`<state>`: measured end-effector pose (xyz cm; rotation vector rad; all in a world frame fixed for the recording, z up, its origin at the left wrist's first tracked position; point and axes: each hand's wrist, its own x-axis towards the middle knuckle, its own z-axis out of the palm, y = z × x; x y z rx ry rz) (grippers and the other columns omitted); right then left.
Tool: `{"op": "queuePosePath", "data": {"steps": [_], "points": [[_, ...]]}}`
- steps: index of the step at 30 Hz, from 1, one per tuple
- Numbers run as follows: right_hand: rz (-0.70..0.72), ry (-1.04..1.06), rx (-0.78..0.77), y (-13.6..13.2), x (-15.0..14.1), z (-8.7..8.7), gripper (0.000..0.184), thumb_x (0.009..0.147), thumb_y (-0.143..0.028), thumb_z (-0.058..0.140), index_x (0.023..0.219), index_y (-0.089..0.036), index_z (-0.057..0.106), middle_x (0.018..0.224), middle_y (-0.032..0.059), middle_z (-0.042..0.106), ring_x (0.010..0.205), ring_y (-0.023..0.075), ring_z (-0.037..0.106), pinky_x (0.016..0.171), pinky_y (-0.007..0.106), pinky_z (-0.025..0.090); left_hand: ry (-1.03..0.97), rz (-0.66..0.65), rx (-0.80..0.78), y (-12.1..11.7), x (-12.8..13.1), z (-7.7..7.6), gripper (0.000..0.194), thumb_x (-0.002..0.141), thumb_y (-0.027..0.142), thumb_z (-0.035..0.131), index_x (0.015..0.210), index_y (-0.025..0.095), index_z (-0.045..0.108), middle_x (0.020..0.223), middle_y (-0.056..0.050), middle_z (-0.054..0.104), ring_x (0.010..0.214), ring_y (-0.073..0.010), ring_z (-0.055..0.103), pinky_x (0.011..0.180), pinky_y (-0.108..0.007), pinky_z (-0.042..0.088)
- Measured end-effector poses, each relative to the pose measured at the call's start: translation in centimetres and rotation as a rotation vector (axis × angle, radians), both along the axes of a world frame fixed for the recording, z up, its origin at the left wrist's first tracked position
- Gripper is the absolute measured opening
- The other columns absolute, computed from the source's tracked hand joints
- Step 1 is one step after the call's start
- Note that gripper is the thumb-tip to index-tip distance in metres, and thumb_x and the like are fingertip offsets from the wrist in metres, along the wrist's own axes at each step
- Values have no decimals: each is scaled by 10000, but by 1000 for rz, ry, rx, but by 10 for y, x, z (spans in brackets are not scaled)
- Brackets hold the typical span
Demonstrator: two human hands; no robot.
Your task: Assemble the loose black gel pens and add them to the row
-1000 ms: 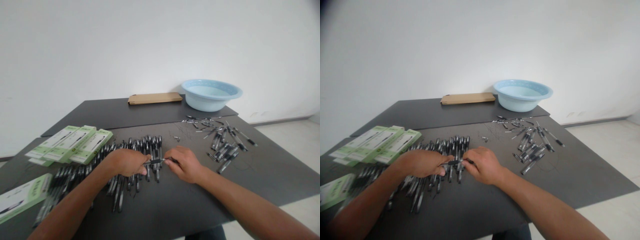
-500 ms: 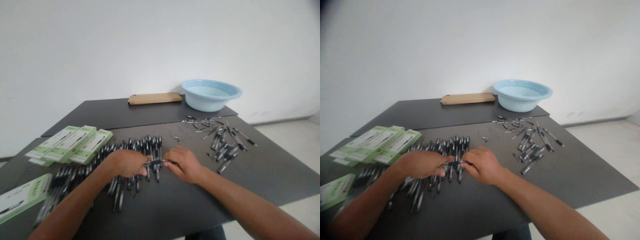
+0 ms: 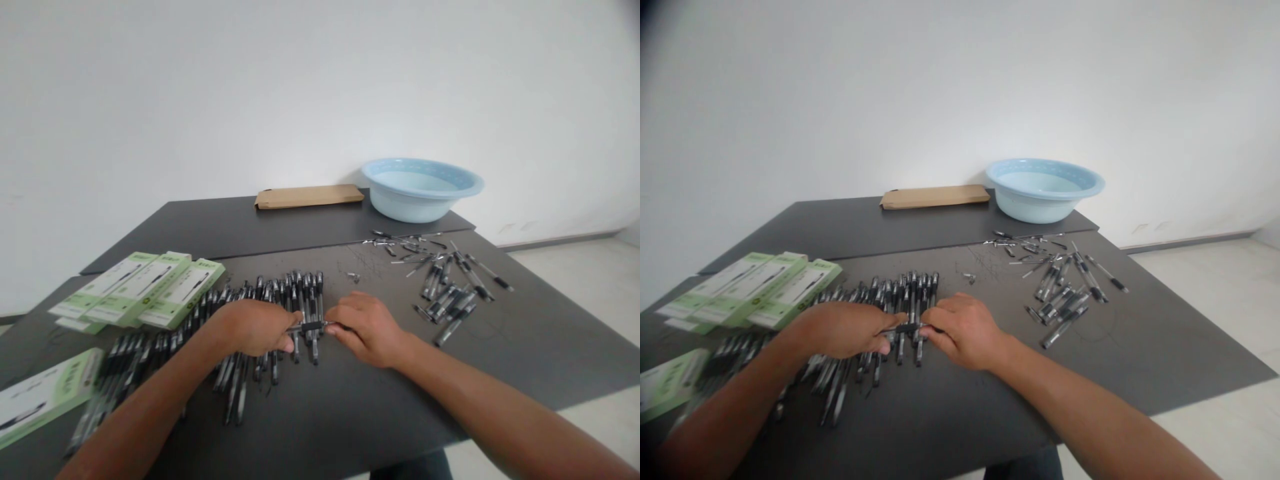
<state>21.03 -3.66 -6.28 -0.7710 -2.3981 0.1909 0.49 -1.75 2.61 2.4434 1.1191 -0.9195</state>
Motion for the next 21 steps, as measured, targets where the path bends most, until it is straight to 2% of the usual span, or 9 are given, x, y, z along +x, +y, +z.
{"op": "queuePosePath", "data": {"steps": [6,9,14,21], "points": [[-8,48,-20,-1,1,0,236,922,-398,444,934,-178,528,745,28,608,672,156,522,660,281,346,5,0,10,0,-1,0,481,876,331,486,1330,178,455,1038,-153,699,916,-307,653,687,-346,491],[-4,38,3,-2,2,0,199,923,-354,447,978,-180,527,752,30,612,679,156,522,663,282,340,24,9,5,0,0,1,484,881,328,485,1341,183,443,1067,-157,689,935,-306,649,705,-352,489],[-1,5,44,-1,1,0,204,938,-331,417,932,-182,556,715,31,595,667,153,519,645,284,317,26,15,4,-1,1,3,469,882,323,485,1334,200,451,1055,-141,696,921,-300,653,691,-341,490],[-12,17,-5,-1,0,0,215,940,-343,413,899,-175,541,715,29,602,667,154,524,649,280,328,10,6,7,-2,0,2,492,881,322,480,1348,176,432,1057,-151,694,928,-305,649,695,-345,490]]}}
